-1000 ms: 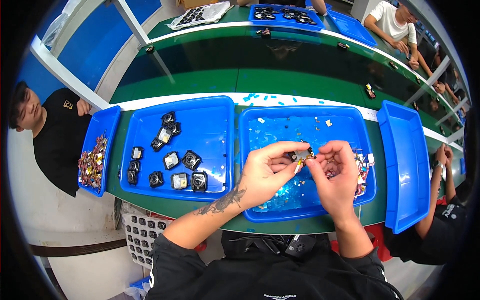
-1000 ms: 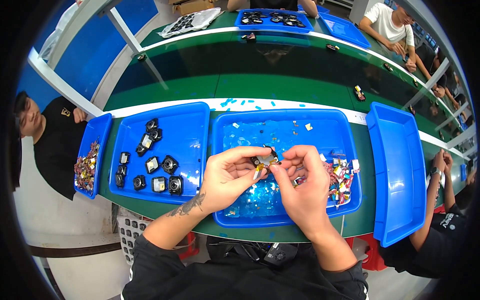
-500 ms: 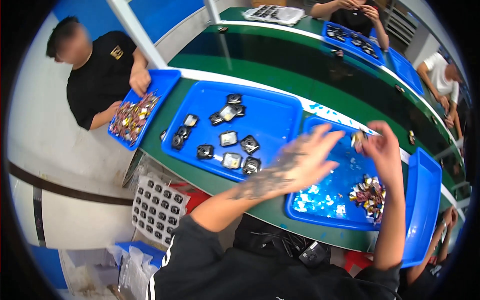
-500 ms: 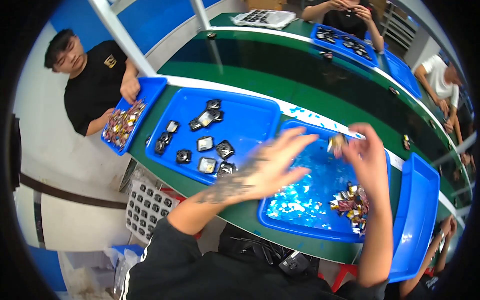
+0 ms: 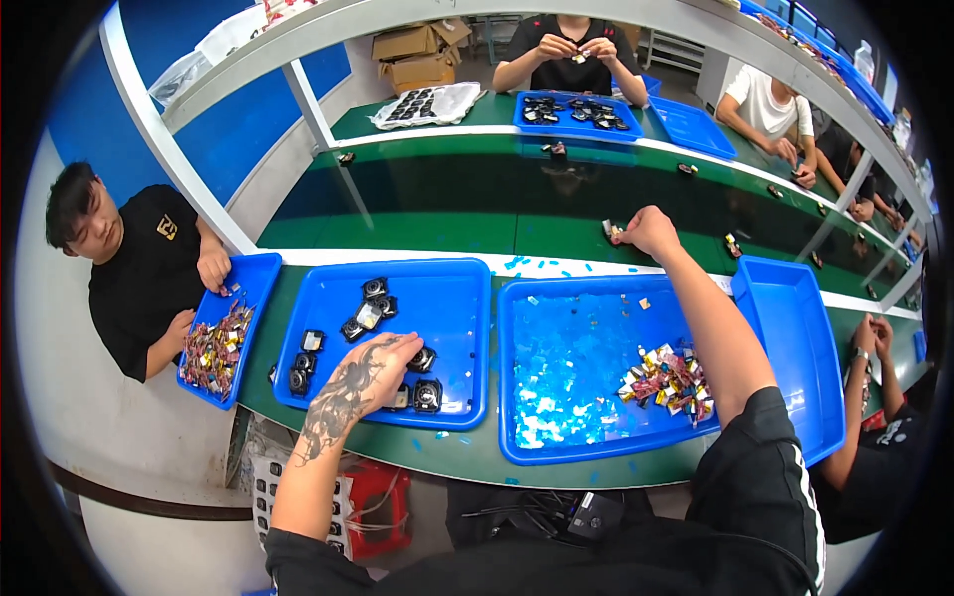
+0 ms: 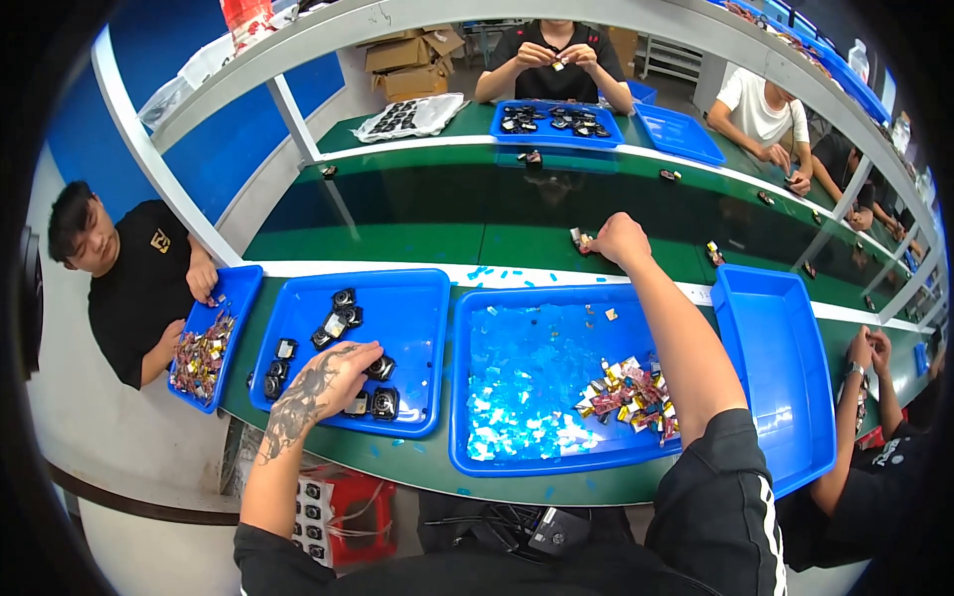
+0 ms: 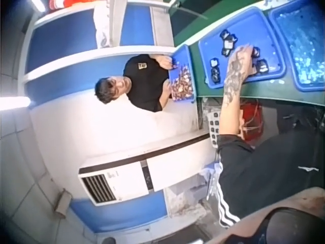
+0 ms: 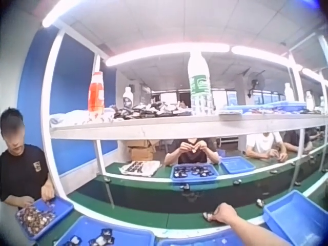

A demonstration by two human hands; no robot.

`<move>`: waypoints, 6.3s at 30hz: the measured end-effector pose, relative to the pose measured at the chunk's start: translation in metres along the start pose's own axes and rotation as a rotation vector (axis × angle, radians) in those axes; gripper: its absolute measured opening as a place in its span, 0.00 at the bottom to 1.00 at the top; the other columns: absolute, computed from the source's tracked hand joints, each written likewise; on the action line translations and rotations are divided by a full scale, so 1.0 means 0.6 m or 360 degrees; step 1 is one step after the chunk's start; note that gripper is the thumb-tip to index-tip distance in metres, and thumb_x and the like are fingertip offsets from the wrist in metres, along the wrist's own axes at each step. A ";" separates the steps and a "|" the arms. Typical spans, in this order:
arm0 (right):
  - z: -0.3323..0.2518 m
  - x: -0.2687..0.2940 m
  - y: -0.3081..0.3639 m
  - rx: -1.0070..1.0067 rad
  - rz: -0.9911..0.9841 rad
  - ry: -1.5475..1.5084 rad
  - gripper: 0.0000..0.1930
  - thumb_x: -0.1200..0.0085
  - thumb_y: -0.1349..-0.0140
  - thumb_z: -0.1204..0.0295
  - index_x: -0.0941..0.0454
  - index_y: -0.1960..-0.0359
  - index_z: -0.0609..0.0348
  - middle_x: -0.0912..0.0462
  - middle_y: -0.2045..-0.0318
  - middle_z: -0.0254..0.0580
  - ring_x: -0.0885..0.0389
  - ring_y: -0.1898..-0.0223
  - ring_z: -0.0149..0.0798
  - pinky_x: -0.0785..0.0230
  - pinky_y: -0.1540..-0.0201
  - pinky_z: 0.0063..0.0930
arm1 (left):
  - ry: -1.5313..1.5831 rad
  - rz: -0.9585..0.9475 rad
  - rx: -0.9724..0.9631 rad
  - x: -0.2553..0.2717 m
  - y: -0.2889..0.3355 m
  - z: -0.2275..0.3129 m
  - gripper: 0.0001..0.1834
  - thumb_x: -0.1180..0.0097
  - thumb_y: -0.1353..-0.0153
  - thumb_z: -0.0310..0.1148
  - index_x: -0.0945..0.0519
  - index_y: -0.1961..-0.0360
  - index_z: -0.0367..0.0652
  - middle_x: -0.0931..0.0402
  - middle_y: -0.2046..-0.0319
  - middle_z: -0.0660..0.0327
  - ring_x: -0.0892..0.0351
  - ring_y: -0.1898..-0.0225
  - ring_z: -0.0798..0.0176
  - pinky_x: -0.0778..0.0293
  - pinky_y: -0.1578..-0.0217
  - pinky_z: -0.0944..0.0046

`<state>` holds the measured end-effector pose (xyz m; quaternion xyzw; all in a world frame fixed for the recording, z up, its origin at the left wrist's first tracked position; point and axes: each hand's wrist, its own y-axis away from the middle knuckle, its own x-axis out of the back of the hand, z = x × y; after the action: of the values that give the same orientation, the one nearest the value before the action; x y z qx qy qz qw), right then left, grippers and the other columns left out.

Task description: Assembling small electronic components at a workbench in a factory setting.

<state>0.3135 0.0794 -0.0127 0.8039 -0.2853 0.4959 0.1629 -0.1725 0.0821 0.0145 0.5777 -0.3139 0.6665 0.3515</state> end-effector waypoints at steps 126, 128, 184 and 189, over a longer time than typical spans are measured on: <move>-0.075 0.063 0.427 0.0463 -0.0059 -0.1546 0.08 0.39 0.44 0.83 0.16 0.62 0.64 0.19 0.68 0.39 0.22 0.67 0.27 0.30 0.65 0.18 | 0.3060 0.0221 -0.0053 -0.063 -0.154 0.252 0.21 0.49 0.34 0.21 0.32 0.40 0.28 0.25 0.46 0.49 0.23 0.46 0.60 0.24 0.45 0.61; -0.088 0.073 0.427 0.0555 -0.0029 -0.1351 0.09 0.39 0.45 0.83 0.15 0.62 0.62 0.19 0.70 0.39 0.23 0.71 0.26 0.32 0.69 0.18 | 0.2933 0.0140 -0.0109 -0.066 -0.151 0.252 0.23 0.49 0.34 0.21 0.33 0.38 0.29 0.26 0.45 0.50 0.24 0.45 0.62 0.24 0.45 0.65; -0.074 0.076 0.452 0.0177 -0.0351 -0.2004 0.11 0.40 0.42 0.84 0.25 0.58 0.70 0.16 0.65 0.46 0.16 0.64 0.30 0.22 0.59 0.20 | 0.1385 0.0980 -0.0646 -0.040 -0.153 0.252 0.19 0.36 0.51 0.16 0.16 0.55 0.39 0.21 0.56 0.53 0.17 0.61 0.59 0.20 0.66 0.67; -0.069 0.073 0.463 0.0197 -0.0390 -0.2054 0.12 0.40 0.42 0.84 0.25 0.56 0.71 0.17 0.65 0.45 0.16 0.62 0.31 0.22 0.56 0.21 | 0.1260 0.1076 -0.0632 -0.044 -0.152 0.253 0.16 0.34 0.52 0.17 0.15 0.59 0.38 0.19 0.61 0.55 0.17 0.63 0.61 0.20 0.68 0.68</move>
<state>0.1273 -0.1286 0.0392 0.9743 -0.2030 -0.0923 -0.0323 -0.0112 0.0045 0.0100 0.0730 -0.4453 0.8364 0.3113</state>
